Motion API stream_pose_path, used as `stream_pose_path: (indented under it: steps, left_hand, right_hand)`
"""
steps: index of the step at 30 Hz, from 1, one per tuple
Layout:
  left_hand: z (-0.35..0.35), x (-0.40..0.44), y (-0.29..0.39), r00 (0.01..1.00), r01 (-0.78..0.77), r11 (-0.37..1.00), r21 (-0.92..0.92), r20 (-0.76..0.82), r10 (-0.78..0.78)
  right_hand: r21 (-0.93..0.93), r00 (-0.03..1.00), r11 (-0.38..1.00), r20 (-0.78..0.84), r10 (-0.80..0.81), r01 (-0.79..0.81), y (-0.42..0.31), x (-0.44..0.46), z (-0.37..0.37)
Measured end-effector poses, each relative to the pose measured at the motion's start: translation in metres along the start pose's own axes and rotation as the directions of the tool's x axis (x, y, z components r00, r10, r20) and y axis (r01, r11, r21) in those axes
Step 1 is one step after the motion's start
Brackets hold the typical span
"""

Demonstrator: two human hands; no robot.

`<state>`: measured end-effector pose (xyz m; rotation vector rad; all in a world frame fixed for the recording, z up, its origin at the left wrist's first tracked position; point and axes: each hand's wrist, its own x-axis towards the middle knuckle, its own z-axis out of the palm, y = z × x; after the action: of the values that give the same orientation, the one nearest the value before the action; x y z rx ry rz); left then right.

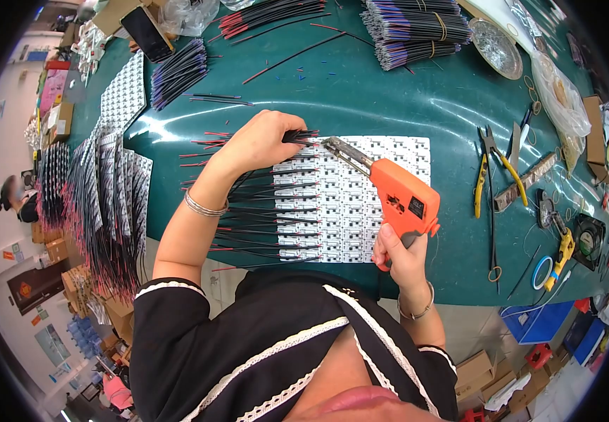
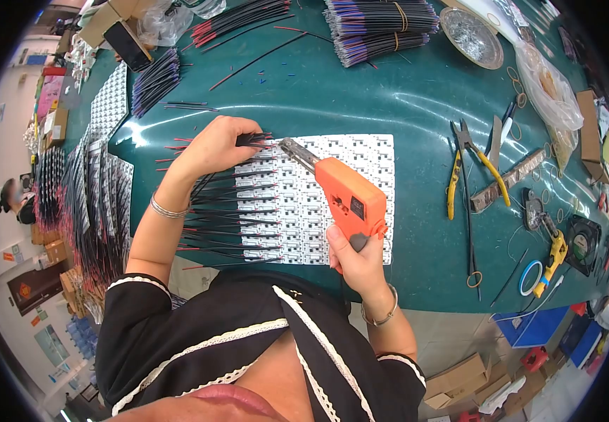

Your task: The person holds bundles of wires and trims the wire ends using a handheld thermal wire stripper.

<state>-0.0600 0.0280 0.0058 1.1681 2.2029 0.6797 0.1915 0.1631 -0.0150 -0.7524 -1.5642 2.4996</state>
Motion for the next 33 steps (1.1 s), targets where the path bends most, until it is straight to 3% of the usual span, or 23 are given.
stream_pose_path:
  steps: [4, 10, 14, 17, 21, 26, 30, 31, 33]
  left_hand:
    - [0.0, 0.0, -0.001, 1.0, 0.015, 1.0, 0.002, 0.005, -0.015]
    - [0.006, -0.007, -0.006, 0.999, -0.002, 0.999, -0.044, -0.051, 0.0]
    - [0.016, -0.015, -0.012, 0.982, -0.102, 0.995, -0.02, -0.165, 0.097]
    - [0.022, -0.016, -0.021, 0.961, -0.178, 0.984, -0.019, -0.221, 0.17]
    - [0.022, -0.017, -0.022, 0.955, -0.2, 0.98, 0.017, -0.221, 0.198]
    - [0.025, -0.015, -0.025, 0.945, -0.222, 0.972, 0.075, -0.23, 0.233]
    - [0.025, -0.012, -0.033, 0.944, -0.153, 0.985, 0.084, -0.282, 0.171]
    - [0.021, -0.014, -0.031, 0.955, -0.073, 0.995, 0.069, -0.282, 0.09]
    - [0.004, -0.018, -0.017, 0.922, -0.064, 0.972, 0.225, -0.359, 0.144]
  right_hand:
    - [0.008, 1.0, 1.0, 0.006, 0.005, -0.005, -0.001, -0.001, -0.001]
    - [0.117, 0.989, 0.985, -0.086, -0.119, 0.128, 0.003, -0.01, -0.011]
    - [-0.018, 0.931, 0.952, -0.203, -0.303, 0.306, 0.005, -0.019, -0.034]
    - [-0.112, 0.816, 0.917, -0.425, -0.392, 0.382, 0.01, -0.023, -0.038]
    - [-0.117, 0.781, 0.908, -0.474, -0.407, 0.402, 0.018, -0.031, -0.037]
    - [-0.135, 0.805, 0.905, -0.417, -0.422, 0.405, 0.021, -0.028, -0.035]
    - [-0.1, 0.849, 0.924, -0.369, -0.379, 0.369, 0.02, -0.027, -0.04]
    - [-0.099, 0.862, 0.932, -0.355, -0.362, 0.35, 0.02, -0.028, -0.041]
    - [-0.015, 0.869, 0.926, -0.339, -0.36, 0.378, 0.025, -0.032, -0.052]
